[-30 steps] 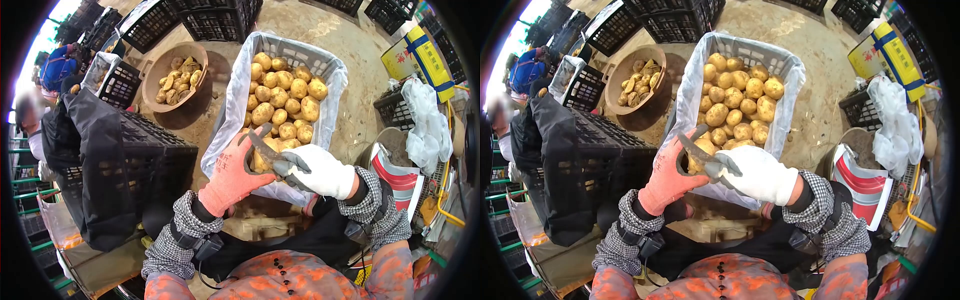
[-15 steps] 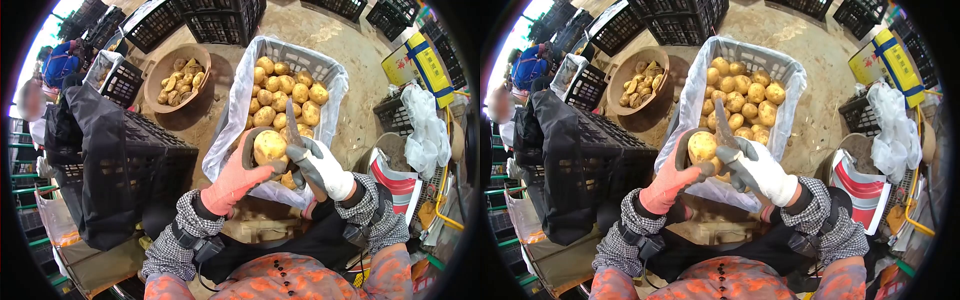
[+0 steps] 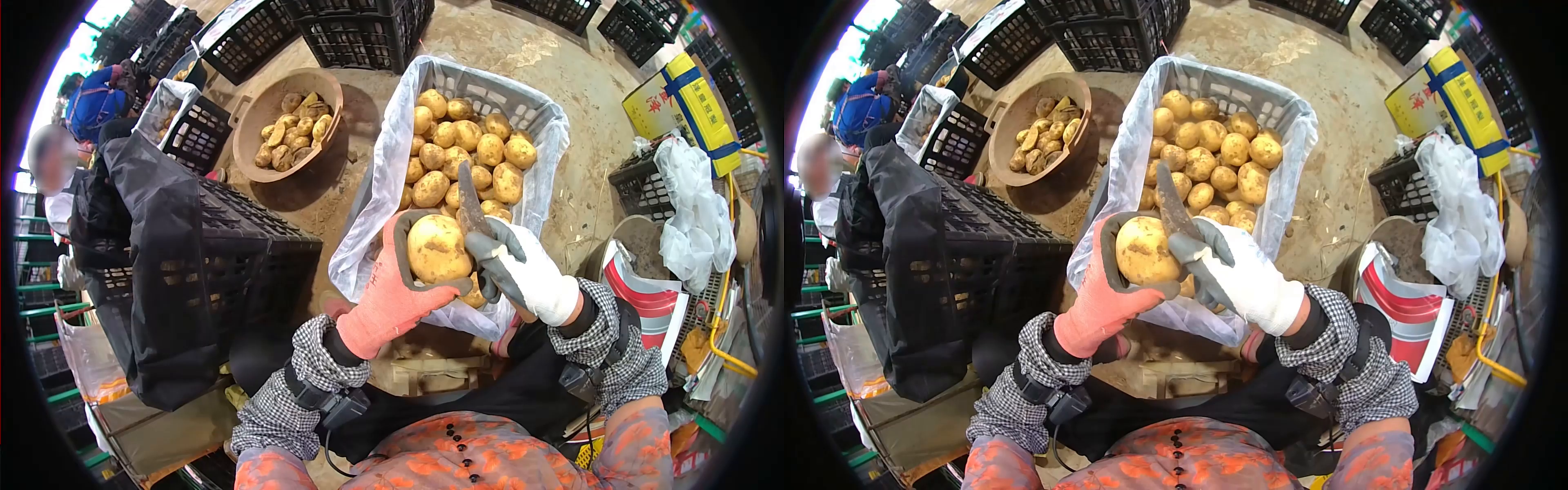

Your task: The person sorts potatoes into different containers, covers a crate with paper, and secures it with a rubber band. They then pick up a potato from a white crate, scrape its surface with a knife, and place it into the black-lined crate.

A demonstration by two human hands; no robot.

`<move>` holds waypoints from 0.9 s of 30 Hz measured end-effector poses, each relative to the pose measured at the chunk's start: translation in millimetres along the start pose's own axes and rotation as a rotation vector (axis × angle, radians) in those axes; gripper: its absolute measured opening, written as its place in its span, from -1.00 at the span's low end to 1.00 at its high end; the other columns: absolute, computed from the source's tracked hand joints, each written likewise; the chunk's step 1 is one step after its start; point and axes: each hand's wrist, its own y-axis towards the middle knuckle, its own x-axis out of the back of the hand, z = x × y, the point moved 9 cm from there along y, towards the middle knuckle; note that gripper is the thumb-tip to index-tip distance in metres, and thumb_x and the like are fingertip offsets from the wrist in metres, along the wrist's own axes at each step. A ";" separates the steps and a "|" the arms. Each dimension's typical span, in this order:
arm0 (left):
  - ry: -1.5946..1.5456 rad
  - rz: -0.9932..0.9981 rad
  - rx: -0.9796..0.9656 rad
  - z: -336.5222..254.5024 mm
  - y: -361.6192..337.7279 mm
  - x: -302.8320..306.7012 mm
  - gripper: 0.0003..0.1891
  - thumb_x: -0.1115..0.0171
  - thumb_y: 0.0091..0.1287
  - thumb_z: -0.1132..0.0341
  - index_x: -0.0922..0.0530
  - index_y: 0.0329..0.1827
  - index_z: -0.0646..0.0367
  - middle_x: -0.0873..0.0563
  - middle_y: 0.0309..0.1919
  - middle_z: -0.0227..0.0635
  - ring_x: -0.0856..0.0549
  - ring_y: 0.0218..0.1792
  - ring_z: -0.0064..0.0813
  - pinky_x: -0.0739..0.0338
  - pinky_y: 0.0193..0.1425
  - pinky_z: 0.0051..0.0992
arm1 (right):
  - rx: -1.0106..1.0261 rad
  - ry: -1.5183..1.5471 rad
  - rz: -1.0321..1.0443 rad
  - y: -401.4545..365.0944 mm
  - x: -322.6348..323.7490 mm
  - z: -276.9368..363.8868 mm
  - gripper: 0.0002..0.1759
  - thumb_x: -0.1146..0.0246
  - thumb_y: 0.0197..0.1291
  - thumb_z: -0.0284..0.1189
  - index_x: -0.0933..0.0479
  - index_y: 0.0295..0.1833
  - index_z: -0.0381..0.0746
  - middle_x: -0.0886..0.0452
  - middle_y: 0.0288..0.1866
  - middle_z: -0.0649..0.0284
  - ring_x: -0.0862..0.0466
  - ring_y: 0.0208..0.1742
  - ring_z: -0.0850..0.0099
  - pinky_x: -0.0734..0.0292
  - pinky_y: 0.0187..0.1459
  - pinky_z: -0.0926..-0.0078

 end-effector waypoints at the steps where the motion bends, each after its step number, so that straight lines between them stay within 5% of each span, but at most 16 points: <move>1: -0.161 -0.041 0.089 6.7 -1.1 -0.9 -0.06 -0.56 -0.11 0.39 -0.24 0.41 0.24 -0.46 0.25 -0.18 -0.48 0.24 -0.38 -0.42 0.29 -0.39 | 0.019 -0.069 -0.009 -0.5 1.2 4.2 -0.56 -0.17 0.35 -0.11 -0.51 -0.05 -0.33 -0.55 -0.49 0.24 -0.57 -0.51 0.46 -0.47 -0.45 0.49; 2: -0.321 -0.082 0.177 13.3 -3.1 -1.0 -0.05 -0.55 -0.10 0.41 -0.23 0.42 0.24 -0.44 0.27 -0.17 -0.46 0.26 -0.38 -0.40 0.31 -0.39 | 0.018 -0.070 -0.008 -0.6 2.7 2.7 -0.56 -0.17 0.35 -0.11 -0.51 -0.05 -0.33 -0.55 -0.49 0.24 -0.57 -0.51 0.46 -0.47 -0.45 0.49; 4: -0.203 -0.079 0.138 0.3 0.9 2.6 -0.05 -0.54 -0.09 0.40 -0.23 0.43 0.25 -0.43 0.27 -0.15 -0.46 0.27 -0.34 -0.37 0.34 -0.37 | 0.356 -0.463 -0.018 -5.7 0.8 26.0 -0.61 -0.17 0.31 -0.20 -0.51 -0.01 -0.34 -0.61 -0.39 0.08 -0.64 -0.37 0.13 -0.53 -0.30 0.33; 7: 0.079 -0.050 0.047 -3.3 0.9 6.3 -0.06 -0.52 -0.08 0.38 -0.21 0.43 0.26 -0.43 0.27 -0.10 -0.45 0.29 -0.25 -0.32 0.39 -0.34 | 0.308 -0.654 -0.090 -2.2 1.0 16.0 -0.63 -0.16 0.27 -0.26 -0.52 0.01 -0.34 -0.62 -0.27 -0.04 -0.62 -0.22 -0.04 -0.51 -0.19 0.22; 10: 0.251 -0.033 0.003 -2.8 -3.8 2.8 -0.06 -0.52 -0.07 0.35 -0.22 0.43 0.28 -0.43 0.27 -0.05 -0.43 0.32 -0.17 -0.28 0.42 -0.30 | 0.544 -0.815 -0.126 -13.4 -7.5 29.5 -0.63 -0.16 0.29 -0.22 -0.52 -0.02 -0.33 -0.63 -0.32 -0.03 -0.63 -0.26 -0.03 -0.51 -0.23 0.20; 11: 0.265 -0.034 0.009 -1.8 -5.0 2.4 -0.06 -0.52 -0.07 0.33 -0.22 0.42 0.28 -0.43 0.26 -0.02 -0.41 0.33 -0.13 -0.27 0.43 -0.29 | 0.542 -0.813 -0.124 -13.3 -7.3 34.3 -0.63 -0.16 0.29 -0.22 -0.52 -0.02 -0.33 -0.63 -0.32 -0.03 -0.63 -0.26 -0.03 -0.51 -0.23 0.20; 13: 0.231 -0.035 0.015 -3.9 -2.2 2.7 -0.10 -0.52 -0.06 0.34 -0.25 0.40 0.27 -0.44 0.26 -0.05 -0.44 0.31 -0.16 -0.29 0.41 -0.30 | 0.161 -0.419 0.018 -0.1 -1.8 18.5 -0.62 -0.14 0.32 -0.17 -0.54 -0.08 -0.30 -0.63 -0.38 0.01 -0.61 -0.31 -0.06 -0.52 -0.24 0.21; 15: 0.190 -0.043 0.017 -11.4 0.0 4.5 -0.13 -0.51 -0.05 0.36 -0.27 0.39 0.27 -0.45 0.25 -0.07 -0.47 0.28 -0.18 -0.31 0.39 -0.32 | 0.313 -0.586 -0.007 0.6 -3.3 28.7 -0.59 -0.13 0.33 -0.10 -0.54 -0.16 -0.28 -0.62 -0.49 0.14 -0.63 -0.47 0.15 -0.52 -0.37 0.33; 17: -0.295 -0.135 0.336 8.7 -7.7 16.8 -0.20 -0.46 0.04 0.31 -0.28 0.38 0.22 -0.53 0.12 -0.24 -0.57 0.03 -0.46 -0.53 0.03 -0.45 | 0.057 -0.226 0.183 -1.5 -8.9 11.0 -0.54 -0.13 0.33 -0.04 -0.52 -0.21 -0.28 -0.59 -0.52 0.26 -0.59 -0.56 0.46 -0.46 -0.49 0.47; 18: -0.378 -0.252 0.213 -0.2 -7.2 41.6 -0.27 -0.41 0.13 0.22 -0.30 0.36 0.22 -0.55 0.04 -0.25 -0.58 -0.07 -0.47 -0.53 -0.07 -0.49 | 0.130 -0.166 0.116 -1.2 -1.3 24.5 -0.54 -0.12 0.33 -0.04 -0.51 -0.22 -0.28 -0.58 -0.50 0.32 -0.55 -0.56 0.63 -0.42 -0.55 0.59; 20: -0.798 -0.635 0.091 31.9 -30.3 142.5 -0.37 -0.25 0.31 -0.03 -0.35 0.27 0.23 -0.57 -0.14 -0.24 -0.59 -0.23 -0.42 -0.54 -0.21 -0.50 | 0.209 0.110 -0.005 -0.3 28.2 33.1 -0.56 -0.06 0.36 -0.08 -0.48 -0.30 -0.28 -0.54 -0.50 0.31 -0.49 -0.62 0.62 -0.39 -0.59 0.64; 21: -0.987 -0.343 -0.074 -36.7 -16.9 159.8 -0.41 -0.25 0.31 -0.04 -0.38 0.21 0.23 -0.55 -0.12 -0.19 -0.55 -0.20 -0.39 -0.51 -0.19 -0.50 | 0.243 0.047 -0.160 -5.1 42.9 49.0 -0.54 0.00 0.42 -0.10 -0.46 -0.33 -0.28 -0.53 -0.50 0.27 -0.45 -0.65 0.60 -0.35 -0.62 0.62; 22: -0.567 -0.587 -0.279 -45.7 -44.5 261.6 -0.39 -0.27 0.30 -0.02 -0.37 0.22 0.25 -0.52 -0.06 -0.17 -0.52 -0.12 -0.37 -0.49 -0.11 -0.43 | 0.221 0.114 -0.217 -8.6 52.0 57.2 -0.52 0.04 0.44 -0.04 -0.40 -0.33 -0.24 -0.48 -0.51 0.26 -0.41 -0.67 0.59 -0.34 -0.64 0.63; 23: -1.013 -0.251 -0.485 -82.1 -40.7 258.1 -0.30 -0.34 0.24 0.03 -0.29 0.32 0.23 -0.46 0.04 -0.17 -0.48 -0.05 -0.31 -0.46 -0.06 -0.34 | 0.200 0.181 -0.273 -12.5 59.6 60.3 -0.50 0.08 0.46 0.01 -0.33 -0.33 -0.20 -0.44 -0.51 0.26 -0.38 -0.69 0.58 -0.32 -0.66 0.63; 25: -0.932 -0.066 -0.471 -109.3 -57.5 265.2 -0.18 -0.40 0.17 0.04 -0.23 0.35 0.40 -0.47 0.07 -0.12 -0.46 0.03 -0.32 -0.51 -0.04 -0.37 | 0.238 0.210 -0.287 -18.6 62.1 62.8 -0.47 0.10 0.47 0.03 -0.34 -0.34 -0.21 -0.44 -0.52 0.26 -0.37 -0.69 0.58 -0.32 -0.66 0.63; 27: -0.986 -0.253 -0.543 -92.4 -60.4 269.4 -0.17 -0.36 0.21 0.02 -0.21 0.39 0.38 -0.47 0.11 -0.13 -0.46 0.06 -0.29 -0.52 -0.01 -0.31 | 0.274 0.233 -0.300 -22.7 62.9 66.2 -0.45 0.11 0.47 0.05 -0.34 -0.34 -0.22 -0.44 -0.53 0.26 -0.36 -0.69 0.58 -0.31 -0.66 0.63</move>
